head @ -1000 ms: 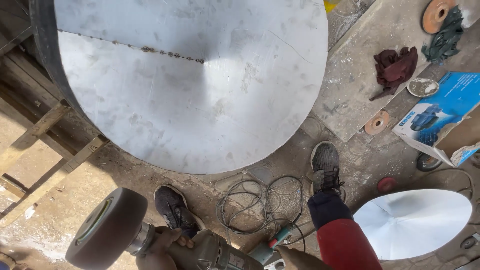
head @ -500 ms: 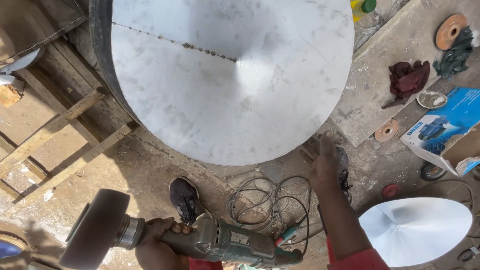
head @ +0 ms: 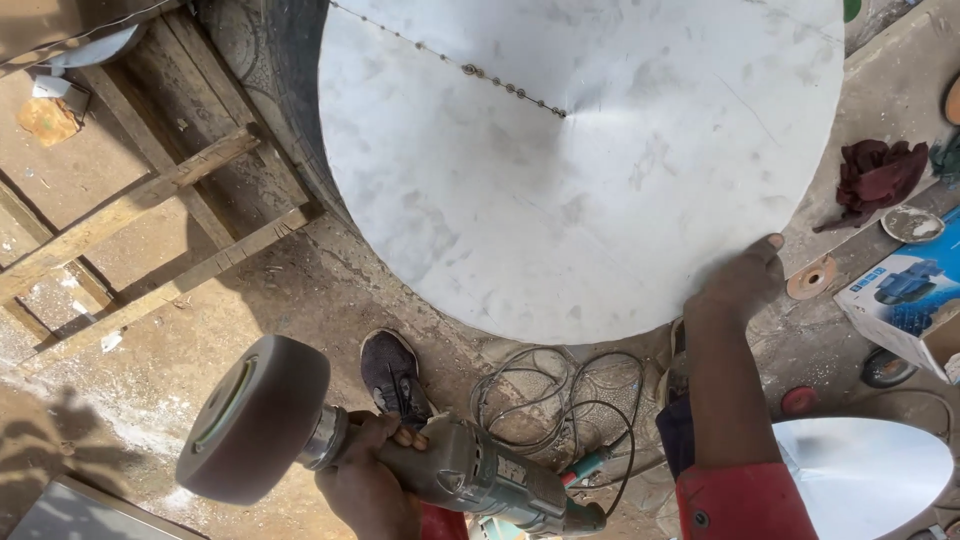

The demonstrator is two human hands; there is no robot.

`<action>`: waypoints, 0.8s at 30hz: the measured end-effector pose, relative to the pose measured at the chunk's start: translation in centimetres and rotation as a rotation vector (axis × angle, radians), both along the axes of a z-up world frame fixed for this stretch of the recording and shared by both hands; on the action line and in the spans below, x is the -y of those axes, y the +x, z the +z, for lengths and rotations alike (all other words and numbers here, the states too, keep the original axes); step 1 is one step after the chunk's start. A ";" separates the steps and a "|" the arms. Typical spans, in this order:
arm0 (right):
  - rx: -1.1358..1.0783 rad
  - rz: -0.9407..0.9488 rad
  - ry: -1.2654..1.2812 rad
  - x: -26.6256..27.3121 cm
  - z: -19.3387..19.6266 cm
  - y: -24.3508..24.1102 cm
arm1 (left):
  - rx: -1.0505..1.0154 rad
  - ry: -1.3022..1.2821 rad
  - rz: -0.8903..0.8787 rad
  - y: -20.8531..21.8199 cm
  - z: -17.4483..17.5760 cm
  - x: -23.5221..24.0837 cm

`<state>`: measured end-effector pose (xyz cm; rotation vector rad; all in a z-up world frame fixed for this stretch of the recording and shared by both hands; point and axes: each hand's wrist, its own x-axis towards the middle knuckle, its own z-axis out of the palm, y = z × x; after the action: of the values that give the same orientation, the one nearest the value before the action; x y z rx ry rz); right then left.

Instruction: Polishing a large circular metal sheet using a power grinder with a polishing wheel attachment.

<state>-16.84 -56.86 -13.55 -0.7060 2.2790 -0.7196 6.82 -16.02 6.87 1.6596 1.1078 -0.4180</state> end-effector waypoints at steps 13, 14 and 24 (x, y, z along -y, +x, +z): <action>0.067 0.400 -0.029 9.2 -2.7 4.4 | 0.020 -0.014 0.131 -0.4 -0.1 -0.5; 0.123 0.450 -0.021 9.5 -2.3 7.1 | 0.013 -0.009 0.165 -0.5 -0.3 -0.3; -0.227 1.264 0.774 -15.4 13.9 -5.3 | -0.074 -0.160 0.011 0.3 1.5 0.7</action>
<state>-22.18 -41.49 0.35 -1.5477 1.5440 0.7997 7.13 -16.73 8.34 1.5075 1.1082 -0.5510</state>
